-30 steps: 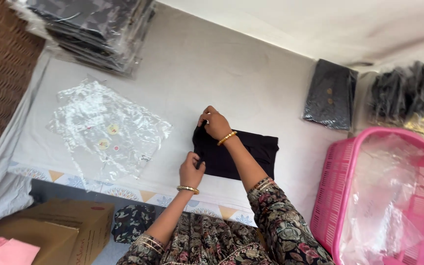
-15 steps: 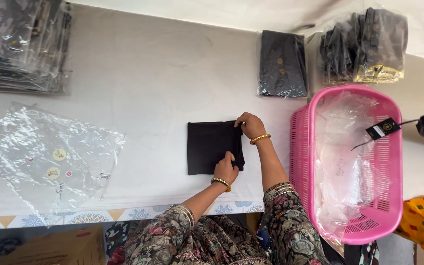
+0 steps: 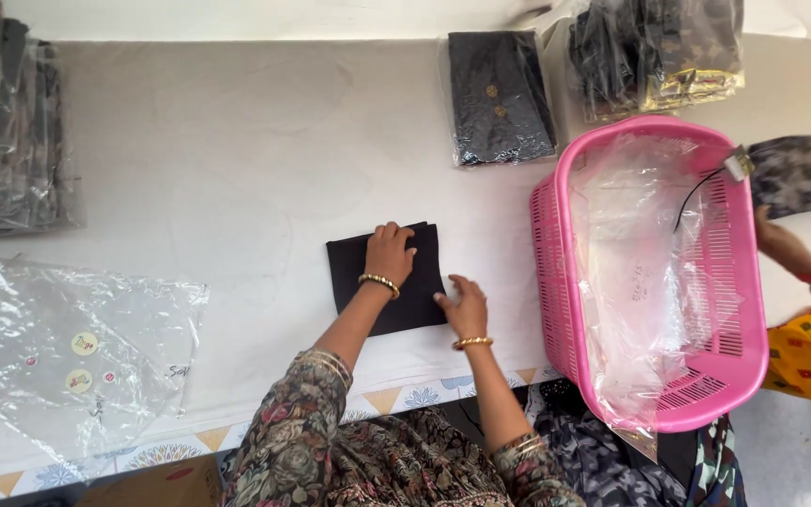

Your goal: The person folds a dark blue patterned top and a black top with a graphic print on a white table. They then place each folded garment into a clear plastic bag and set the packaged items aside.

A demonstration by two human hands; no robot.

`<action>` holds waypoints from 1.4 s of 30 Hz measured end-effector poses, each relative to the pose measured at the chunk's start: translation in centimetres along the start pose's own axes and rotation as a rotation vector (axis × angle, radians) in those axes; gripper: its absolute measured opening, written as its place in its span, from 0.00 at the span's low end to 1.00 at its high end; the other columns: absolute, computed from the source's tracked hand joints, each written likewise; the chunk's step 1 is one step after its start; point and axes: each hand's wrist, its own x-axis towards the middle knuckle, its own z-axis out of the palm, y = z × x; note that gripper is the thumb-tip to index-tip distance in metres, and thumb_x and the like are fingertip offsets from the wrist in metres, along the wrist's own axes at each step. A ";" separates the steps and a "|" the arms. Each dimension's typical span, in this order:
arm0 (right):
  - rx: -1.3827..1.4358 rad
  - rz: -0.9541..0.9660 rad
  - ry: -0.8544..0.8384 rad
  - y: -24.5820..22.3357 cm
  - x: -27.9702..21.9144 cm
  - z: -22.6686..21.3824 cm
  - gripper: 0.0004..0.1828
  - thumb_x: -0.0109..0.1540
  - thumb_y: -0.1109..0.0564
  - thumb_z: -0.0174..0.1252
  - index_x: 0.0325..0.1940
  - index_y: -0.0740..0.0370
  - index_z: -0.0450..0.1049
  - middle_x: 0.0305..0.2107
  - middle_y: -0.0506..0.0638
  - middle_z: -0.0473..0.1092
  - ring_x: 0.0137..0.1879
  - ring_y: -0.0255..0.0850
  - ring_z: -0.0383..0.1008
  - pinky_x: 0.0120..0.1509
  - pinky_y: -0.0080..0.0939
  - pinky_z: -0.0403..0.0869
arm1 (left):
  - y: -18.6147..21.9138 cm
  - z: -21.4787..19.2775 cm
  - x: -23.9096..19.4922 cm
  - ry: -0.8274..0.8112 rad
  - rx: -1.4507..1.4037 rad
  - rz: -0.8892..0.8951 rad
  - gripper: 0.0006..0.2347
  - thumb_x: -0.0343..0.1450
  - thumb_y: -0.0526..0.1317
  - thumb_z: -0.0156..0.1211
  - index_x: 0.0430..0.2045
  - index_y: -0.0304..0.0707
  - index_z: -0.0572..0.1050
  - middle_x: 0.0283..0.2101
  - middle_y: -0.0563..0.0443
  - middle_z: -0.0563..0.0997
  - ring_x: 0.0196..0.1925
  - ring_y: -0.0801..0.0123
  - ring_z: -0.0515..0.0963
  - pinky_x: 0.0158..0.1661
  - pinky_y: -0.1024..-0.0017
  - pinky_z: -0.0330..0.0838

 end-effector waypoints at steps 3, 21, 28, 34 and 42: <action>-0.065 0.007 0.078 -0.7 -3.1 1.8 0.39 0.49 0.53 0.78 0.62 0.57 0.71 0.49 0.59 0.73 0.54 0.50 0.71 0.58 0.49 0.72 | 0.2 0.5 4.0 -0.147 0.030 -0.010 0.31 0.57 0.42 0.77 0.56 0.41 0.72 0.57 0.40 0.71 0.57 0.46 0.72 0.50 0.56 0.71; 0.431 -0.435 0.016 -10.7 1.8 -8.7 0.14 0.48 0.68 0.68 0.31 0.60 0.71 0.52 0.47 0.72 0.47 0.42 0.75 0.45 0.37 0.75 | -0.3 -21.5 3.1 -0.176 -0.346 -0.099 0.09 0.63 0.36 0.73 0.33 0.51 0.83 0.33 0.56 0.80 0.39 0.67 0.75 0.43 0.67 0.72; 0.154 -0.876 0.266 -8.7 -2.1 -3.5 0.15 0.48 0.73 0.62 0.32 0.59 0.71 0.44 0.46 0.75 0.49 0.47 0.72 0.50 0.43 0.73 | -5.1 -19.4 -9.9 -0.027 -0.136 0.120 0.17 0.55 0.22 0.59 0.27 0.51 0.82 0.39 0.64 0.82 0.54 0.66 0.73 0.60 0.58 0.56; -0.103 -0.969 -0.029 -2.1 -8.1 2.9 0.17 0.46 0.74 0.55 0.31 0.56 0.74 0.46 0.50 0.75 0.52 0.48 0.73 0.51 0.47 0.70 | -11.2 -10.4 -21.6 -0.159 0.079 0.059 0.18 0.54 0.21 0.57 0.27 0.49 0.84 0.61 0.50 0.76 0.66 0.52 0.65 0.60 0.43 0.45; 0.194 -0.280 0.083 -2.7 -5.3 4.7 0.10 0.58 0.59 0.64 0.43 0.59 0.77 0.39 0.50 0.75 0.45 0.46 0.72 0.49 0.46 0.71 | -10.5 -8.4 -20.7 0.123 -0.321 -0.471 0.08 0.69 0.30 0.60 0.38 0.45 0.80 0.44 0.57 0.80 0.45 0.69 0.81 0.47 0.69 0.76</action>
